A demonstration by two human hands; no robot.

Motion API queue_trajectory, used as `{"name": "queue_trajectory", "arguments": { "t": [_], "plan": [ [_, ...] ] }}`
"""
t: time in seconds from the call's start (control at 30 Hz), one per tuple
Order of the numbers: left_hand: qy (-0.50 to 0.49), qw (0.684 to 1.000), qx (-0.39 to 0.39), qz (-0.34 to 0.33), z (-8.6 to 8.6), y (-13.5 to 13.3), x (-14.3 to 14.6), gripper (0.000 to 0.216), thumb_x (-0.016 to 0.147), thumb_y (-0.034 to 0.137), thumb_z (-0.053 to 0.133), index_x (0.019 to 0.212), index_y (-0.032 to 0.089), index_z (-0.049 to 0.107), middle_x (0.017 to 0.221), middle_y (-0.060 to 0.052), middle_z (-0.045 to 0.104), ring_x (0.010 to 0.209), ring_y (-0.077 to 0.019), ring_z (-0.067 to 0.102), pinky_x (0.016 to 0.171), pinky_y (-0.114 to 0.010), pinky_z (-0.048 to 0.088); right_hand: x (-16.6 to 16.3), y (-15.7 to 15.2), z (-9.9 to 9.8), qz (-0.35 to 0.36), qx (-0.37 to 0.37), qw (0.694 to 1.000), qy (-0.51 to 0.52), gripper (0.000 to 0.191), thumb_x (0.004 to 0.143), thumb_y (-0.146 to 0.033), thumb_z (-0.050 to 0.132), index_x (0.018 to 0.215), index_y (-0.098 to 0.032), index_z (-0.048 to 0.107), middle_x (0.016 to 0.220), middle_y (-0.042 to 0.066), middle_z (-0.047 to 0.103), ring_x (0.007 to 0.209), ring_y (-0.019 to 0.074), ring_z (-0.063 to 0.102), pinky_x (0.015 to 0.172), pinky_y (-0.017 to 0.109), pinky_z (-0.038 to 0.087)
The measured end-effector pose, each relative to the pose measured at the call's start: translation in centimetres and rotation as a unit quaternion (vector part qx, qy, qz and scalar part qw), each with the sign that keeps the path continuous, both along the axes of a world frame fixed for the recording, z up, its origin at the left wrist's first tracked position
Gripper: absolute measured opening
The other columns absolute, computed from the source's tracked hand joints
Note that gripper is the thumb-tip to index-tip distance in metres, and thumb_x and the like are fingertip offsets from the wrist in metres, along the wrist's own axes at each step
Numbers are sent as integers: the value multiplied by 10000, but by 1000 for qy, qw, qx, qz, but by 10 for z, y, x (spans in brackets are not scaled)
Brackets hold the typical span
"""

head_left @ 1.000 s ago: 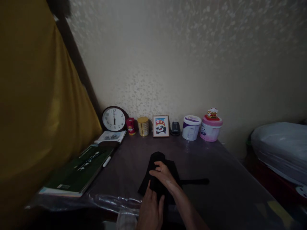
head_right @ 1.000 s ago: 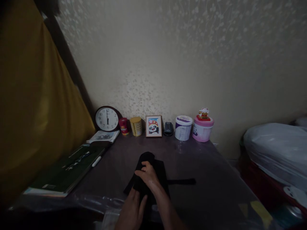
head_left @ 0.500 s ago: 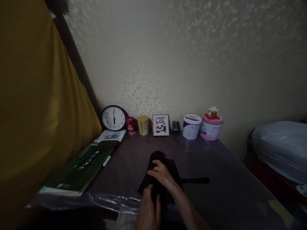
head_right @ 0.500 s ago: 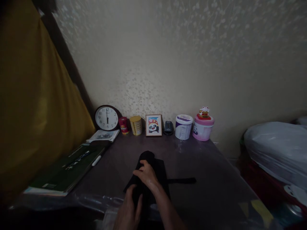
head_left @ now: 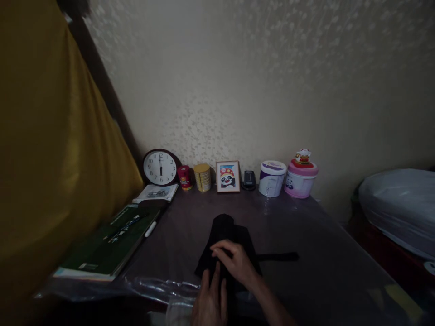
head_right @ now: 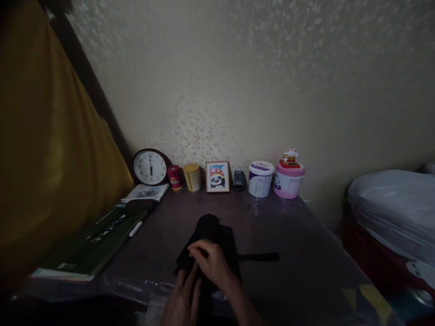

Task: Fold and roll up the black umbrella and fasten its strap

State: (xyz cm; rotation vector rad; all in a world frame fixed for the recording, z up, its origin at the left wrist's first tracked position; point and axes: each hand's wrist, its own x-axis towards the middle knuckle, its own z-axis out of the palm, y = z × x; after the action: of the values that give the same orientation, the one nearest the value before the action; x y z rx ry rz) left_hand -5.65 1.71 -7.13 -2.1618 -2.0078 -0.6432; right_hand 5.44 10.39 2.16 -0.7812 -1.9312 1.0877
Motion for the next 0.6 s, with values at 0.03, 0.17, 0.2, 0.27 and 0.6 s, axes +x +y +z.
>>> {"name": "queue_trajectory", "arguments": {
  "t": [0.03, 0.17, 0.2, 0.27, 0.6],
  "plan": [
    [-5, 1000, -1, -2, -1, 0, 0, 458, 889, 283, 316, 1326, 150, 349, 1177, -177, 573, 998, -210, 617, 728, -268, 554, 7, -1, -4, -31, 30, 999, -3, 242, 866, -316, 445, 862, -208, 662, 832, 29, 675, 839, 159, 605, 784, 279, 444],
    [-19, 1000, 0, 12, -5, 0, 0, 478, 892, 323, 319, 1327, 127, 340, 1187, -186, 566, 968, -199, 631, 721, -268, 556, 23, 10, -28, -63, 114, 991, -38, 242, 878, -286, 430, 987, -243, 642, 1064, 48, 644, 1094, 187, 509, 954, 369, 378],
    [-24, 1000, 1, 12, -6, 0, 0, 471, 892, 325, 319, 1321, 133, 350, 1184, -176, 571, 970, -194, 629, 723, -271, 556, 24, 15, -33, -56, 126, 989, -51, 259, 881, -284, 423, 1042, -252, 623, 1143, 47, 613, 1153, 189, 468, 986, 391, 352],
    [-35, 999, 2, 5, -7, 1, 0, 456, 892, 320, 320, 1306, 137, 373, 1168, -156, 585, 986, -186, 621, 723, -267, 555, 20, 30, -40, -46, 144, 985, -79, 292, 886, -288, 409, 1118, -262, 585, 1245, 41, 551, 1224, 189, 403, 1023, 420, 313],
    [-126, 989, 57, 44, 9, -2, 6, 394, 863, 353, 388, 1193, 171, 505, 1009, -100, 632, 856, -189, 649, 617, -268, 546, -1, 104, -41, -136, 166, 955, -203, 352, 891, -242, 371, 1201, -182, 526, 1309, 89, 494, 1256, 192, 378, 1050, 436, 249]
  ]
}}
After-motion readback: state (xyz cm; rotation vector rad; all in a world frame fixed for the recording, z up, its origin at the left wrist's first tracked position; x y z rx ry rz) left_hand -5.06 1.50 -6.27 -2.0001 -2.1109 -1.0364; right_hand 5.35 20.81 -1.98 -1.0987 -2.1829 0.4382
